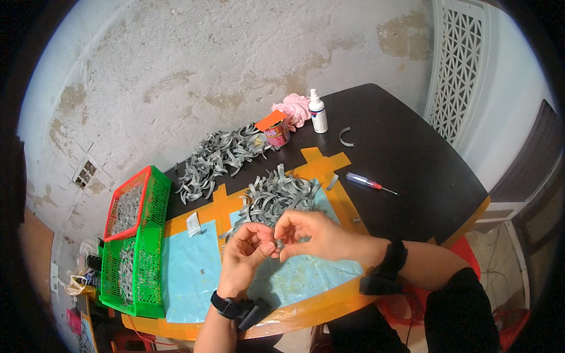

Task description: Processing and manual assembly of small grey shoe components at a workbench.

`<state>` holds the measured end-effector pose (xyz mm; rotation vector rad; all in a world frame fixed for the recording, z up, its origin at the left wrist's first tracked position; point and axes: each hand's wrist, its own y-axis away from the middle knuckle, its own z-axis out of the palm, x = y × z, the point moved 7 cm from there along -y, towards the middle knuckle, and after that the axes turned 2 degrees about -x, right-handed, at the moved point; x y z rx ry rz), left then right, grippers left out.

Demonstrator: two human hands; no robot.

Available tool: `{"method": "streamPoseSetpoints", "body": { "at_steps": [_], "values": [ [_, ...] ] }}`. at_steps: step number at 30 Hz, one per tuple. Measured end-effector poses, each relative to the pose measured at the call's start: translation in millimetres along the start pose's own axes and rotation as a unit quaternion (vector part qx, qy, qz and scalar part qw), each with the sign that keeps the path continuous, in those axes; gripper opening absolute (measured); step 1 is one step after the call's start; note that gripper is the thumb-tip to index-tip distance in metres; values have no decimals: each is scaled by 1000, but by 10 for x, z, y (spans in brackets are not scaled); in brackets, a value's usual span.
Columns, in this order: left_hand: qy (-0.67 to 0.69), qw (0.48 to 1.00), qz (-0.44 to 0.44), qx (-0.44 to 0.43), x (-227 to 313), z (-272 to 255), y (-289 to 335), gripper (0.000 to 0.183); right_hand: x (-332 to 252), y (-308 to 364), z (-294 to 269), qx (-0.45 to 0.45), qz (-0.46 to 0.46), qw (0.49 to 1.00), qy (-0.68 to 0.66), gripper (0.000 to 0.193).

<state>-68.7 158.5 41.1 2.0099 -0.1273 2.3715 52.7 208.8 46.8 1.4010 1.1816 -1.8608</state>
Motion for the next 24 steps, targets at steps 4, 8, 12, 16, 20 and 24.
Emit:
{"method": "streamPoseSetpoints", "body": {
  "at_steps": [4, 8, 12, 16, 20, 24],
  "values": [
    [4, 1000, 4, 27, -6, -12, -4, 20, -117, -14, -26, 39, -32, 986, 156, 26],
    [-4, 1000, 10, 22, -6, 2, -3, 19, -285, -9, 31, 30, -106, 953, 284, 20],
    [-3, 1000, 10, 20, -4, 9, -2, 16, -327, 1, 48, 27, -125, 943, 307, 17],
    [-14, 999, 28, 17, 17, 38, 9, 13, -349, 27, 44, 29, -141, 940, 309, 15],
    [-22, 999, 35, 14, 34, 55, 24, 13, -397, 41, 56, 22, -154, 935, 318, 15],
    [9, 999, 42, 20, 73, 70, 7, 15, -408, 50, 31, 39, -161, 937, 306, 15]
  ]
}}
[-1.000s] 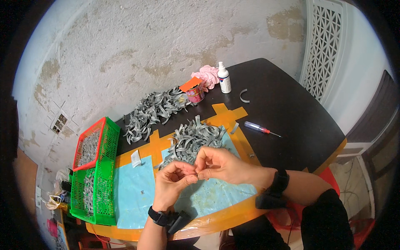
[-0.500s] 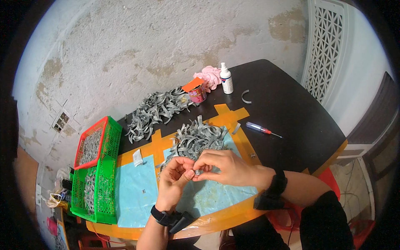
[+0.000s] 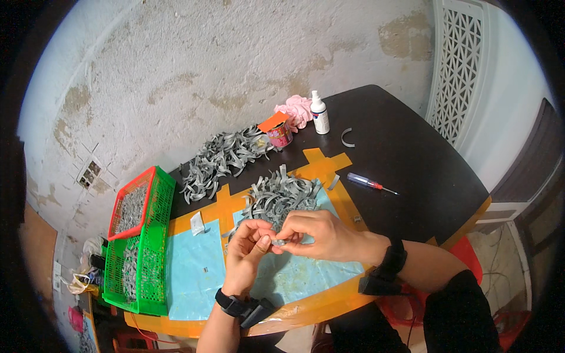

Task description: Processing and manual assembly of small grey shoe components at a workbench.

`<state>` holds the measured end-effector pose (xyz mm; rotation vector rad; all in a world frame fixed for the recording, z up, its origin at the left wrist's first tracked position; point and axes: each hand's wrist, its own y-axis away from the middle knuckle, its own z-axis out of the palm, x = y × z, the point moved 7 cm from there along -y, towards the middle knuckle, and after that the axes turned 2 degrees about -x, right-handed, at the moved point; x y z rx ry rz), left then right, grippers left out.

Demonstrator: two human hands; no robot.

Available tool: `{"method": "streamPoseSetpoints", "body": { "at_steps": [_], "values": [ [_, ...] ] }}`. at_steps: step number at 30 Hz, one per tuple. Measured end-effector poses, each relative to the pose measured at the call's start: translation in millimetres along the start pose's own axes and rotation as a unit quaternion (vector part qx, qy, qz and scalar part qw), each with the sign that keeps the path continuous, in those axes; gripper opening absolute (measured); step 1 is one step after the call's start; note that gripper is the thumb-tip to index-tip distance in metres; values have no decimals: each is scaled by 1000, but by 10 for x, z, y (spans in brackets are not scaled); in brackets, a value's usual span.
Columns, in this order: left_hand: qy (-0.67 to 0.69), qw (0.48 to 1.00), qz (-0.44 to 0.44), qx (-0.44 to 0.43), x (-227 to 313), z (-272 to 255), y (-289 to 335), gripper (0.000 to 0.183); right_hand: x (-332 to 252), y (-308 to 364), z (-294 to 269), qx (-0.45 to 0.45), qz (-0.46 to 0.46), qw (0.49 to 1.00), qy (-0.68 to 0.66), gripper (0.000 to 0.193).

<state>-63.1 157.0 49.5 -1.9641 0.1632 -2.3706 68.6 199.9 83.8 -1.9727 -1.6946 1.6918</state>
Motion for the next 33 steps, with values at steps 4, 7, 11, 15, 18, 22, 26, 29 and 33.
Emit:
{"method": "streamPoseSetpoints", "body": {
  "at_steps": [4, 7, 11, 15, 18, 22, 26, 29, 33],
  "values": [
    [27, 999, -26, 2, -61, -14, -1, 25, 38, 5, -7, -1, 11, 1000, -5, 14],
    [-3, 1000, -26, -4, -67, -37, 12, 30, 0, 0, 11, -13, -16, 1000, 12, 15],
    [13, 999, -33, 7, 7, -4, 26, 30, -67, -18, -12, 0, -45, 999, 18, 17],
    [14, 999, -40, -2, -17, -5, 26, 29, -69, -12, -19, -2, -51, 999, 12, 17],
    [30, 999, -38, -5, -28, -10, 29, 27, -83, -20, -21, -1, -48, 999, 7, 17],
    [80, 995, -63, -4, -62, -4, 14, 37, -78, -10, -37, -2, -53, 999, 12, 17],
    [118, 991, -69, -4, -149, -98, -11, 51, -34, -4, -55, 0, -43, 999, -2, 18],
    [88, 992, -78, -37, -162, -86, -12, 54, -36, 16, -35, -18, -52, 998, 17, 19],
    [67, 993, -92, -32, -146, -67, -1, 53, -50, 11, 2, -31, -87, 993, 67, 19]
  ]
}}
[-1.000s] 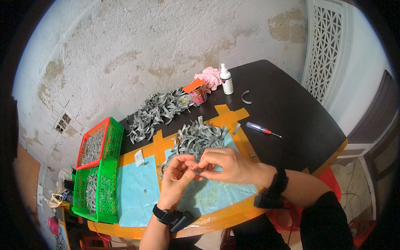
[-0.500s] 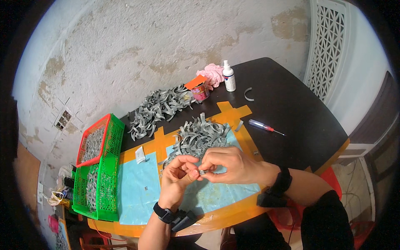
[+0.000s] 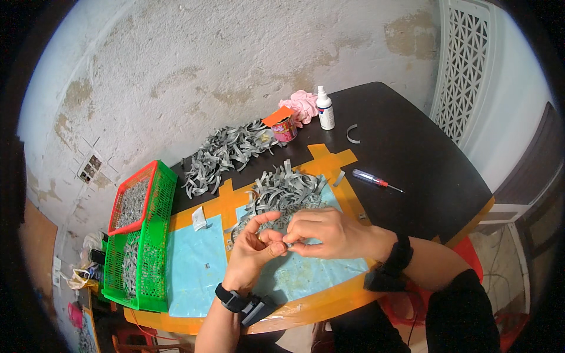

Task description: Processing and manual assembly of small grey shoe components at a workbench.

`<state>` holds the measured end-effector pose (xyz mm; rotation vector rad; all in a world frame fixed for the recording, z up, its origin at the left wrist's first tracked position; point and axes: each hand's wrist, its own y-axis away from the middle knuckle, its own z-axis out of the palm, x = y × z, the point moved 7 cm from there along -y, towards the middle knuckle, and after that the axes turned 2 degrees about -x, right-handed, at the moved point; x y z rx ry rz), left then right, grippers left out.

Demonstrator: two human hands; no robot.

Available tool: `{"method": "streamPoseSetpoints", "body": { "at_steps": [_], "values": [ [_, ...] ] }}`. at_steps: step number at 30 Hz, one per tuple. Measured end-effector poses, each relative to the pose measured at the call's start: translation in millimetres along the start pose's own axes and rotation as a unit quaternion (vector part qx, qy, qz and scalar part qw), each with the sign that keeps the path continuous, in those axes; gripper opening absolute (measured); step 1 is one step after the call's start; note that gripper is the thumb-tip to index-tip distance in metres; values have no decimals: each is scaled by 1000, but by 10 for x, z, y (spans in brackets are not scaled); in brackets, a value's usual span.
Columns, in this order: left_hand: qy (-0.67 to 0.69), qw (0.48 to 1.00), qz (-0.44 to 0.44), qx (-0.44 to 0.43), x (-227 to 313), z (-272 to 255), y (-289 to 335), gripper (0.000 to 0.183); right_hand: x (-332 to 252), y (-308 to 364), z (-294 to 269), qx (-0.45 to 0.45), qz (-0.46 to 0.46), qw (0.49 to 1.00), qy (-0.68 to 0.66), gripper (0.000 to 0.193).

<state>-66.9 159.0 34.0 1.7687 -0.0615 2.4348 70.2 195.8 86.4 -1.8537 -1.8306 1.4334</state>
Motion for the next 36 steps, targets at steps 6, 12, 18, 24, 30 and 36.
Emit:
{"method": "streamPoseSetpoints", "body": {
  "at_steps": [6, 12, 18, 24, 30, 36],
  "values": [
    [-13, 1000, 19, -5, 47, 74, 10, 53, -53, -17, -35, -10, -2, 1000, 9, 20],
    [-19, 999, 24, -12, 67, 79, 21, 51, -18, -10, -27, -2, 13, 1000, -24, 20],
    [60, 995, -31, 74, 42, 22, -16, 45, 72, 12, -43, -5, 46, 998, -35, 18],
    [-76, 996, 42, -10, 5, 4, 1, 26, 54, 4, -11, -12, 50, 997, -51, 19],
    [-79, 970, 119, 198, 392, -345, 128, 8, 300, -6, -309, 20, 180, 983, -24, 18],
    [51, 793, 462, 393, 1246, -1604, 1024, 30, 548, 97, -523, 15, 218, 964, 151, 12]
  ]
}}
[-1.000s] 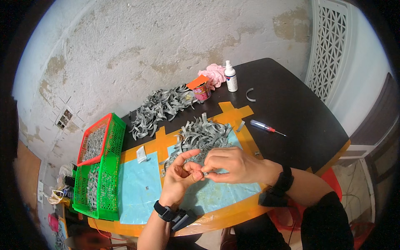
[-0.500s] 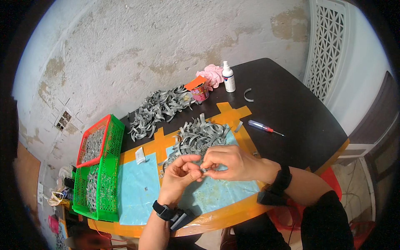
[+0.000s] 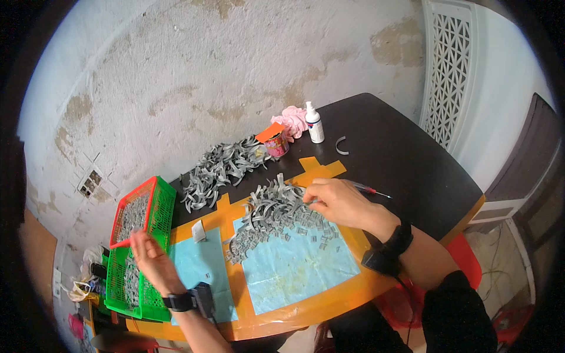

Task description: Processing and manual assembly of small grey shoe components at a workbench.

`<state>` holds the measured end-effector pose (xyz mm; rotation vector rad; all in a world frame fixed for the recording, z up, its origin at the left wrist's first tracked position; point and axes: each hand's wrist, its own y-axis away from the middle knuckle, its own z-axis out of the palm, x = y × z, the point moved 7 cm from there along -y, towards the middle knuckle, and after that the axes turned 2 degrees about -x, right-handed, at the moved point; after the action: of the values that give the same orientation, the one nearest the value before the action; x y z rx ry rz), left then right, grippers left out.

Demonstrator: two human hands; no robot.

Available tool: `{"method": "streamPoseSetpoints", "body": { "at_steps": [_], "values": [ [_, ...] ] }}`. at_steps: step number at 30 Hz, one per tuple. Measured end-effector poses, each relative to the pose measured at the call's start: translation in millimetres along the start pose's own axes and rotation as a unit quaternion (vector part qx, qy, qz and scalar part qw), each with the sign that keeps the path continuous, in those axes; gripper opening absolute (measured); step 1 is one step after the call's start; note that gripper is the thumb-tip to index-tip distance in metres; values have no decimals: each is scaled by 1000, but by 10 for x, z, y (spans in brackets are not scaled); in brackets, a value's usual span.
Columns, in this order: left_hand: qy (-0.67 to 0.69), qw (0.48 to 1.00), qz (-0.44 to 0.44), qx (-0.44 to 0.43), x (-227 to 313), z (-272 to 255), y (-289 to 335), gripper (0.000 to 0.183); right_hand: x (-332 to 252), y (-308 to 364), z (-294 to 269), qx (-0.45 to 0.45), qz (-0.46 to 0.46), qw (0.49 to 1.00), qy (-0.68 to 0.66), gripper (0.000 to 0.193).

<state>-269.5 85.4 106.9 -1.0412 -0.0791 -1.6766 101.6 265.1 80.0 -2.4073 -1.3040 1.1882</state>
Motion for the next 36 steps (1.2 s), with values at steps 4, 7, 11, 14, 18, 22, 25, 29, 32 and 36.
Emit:
{"method": "streamPoseSetpoints", "body": {
  "at_steps": [4, 7, 11, 14, 18, 22, 25, 29, 32, 36],
  "values": [
    [18, 992, 48, 112, 211, -632, -305, 44, -26, 30, 119, -39, -7, 998, 42, 13],
    [-11, 981, 38, 190, 117, -723, -284, 47, -3, 19, 141, -1, 32, 999, 29, 12],
    [-7, 1000, 1, 4, -53, -22, -57, 38, 171, 6, 200, 7, -4, 999, 52, 14],
    [-95, 982, -97, -131, -365, 617, 406, 19, 132, 11, 91, 38, 23, 998, -48, 14],
    [-143, 897, -264, -325, -813, 1039, 1085, 22, 171, 21, 297, -23, 138, 925, -352, 12],
    [-187, 835, -293, -426, -962, 1204, 1412, 35, 76, 92, 472, -81, 205, 851, -476, 12],
    [-193, 822, -333, -419, -1005, 1184, 1412, 38, 54, 144, 602, -105, 244, 799, -539, 14],
    [-213, 816, -338, -418, -1097, 1148, 1378, 37, 19, 151, 693, -120, 253, 727, -626, 14],
    [-166, 821, -348, -421, -1152, 1148, 1356, 33, 11, 150, 735, -130, 248, 699, -658, 15],
    [-135, 807, -381, -431, -1220, 1109, 1357, 23, 48, 166, 753, -132, 253, 692, -663, 14]
  ]
}}
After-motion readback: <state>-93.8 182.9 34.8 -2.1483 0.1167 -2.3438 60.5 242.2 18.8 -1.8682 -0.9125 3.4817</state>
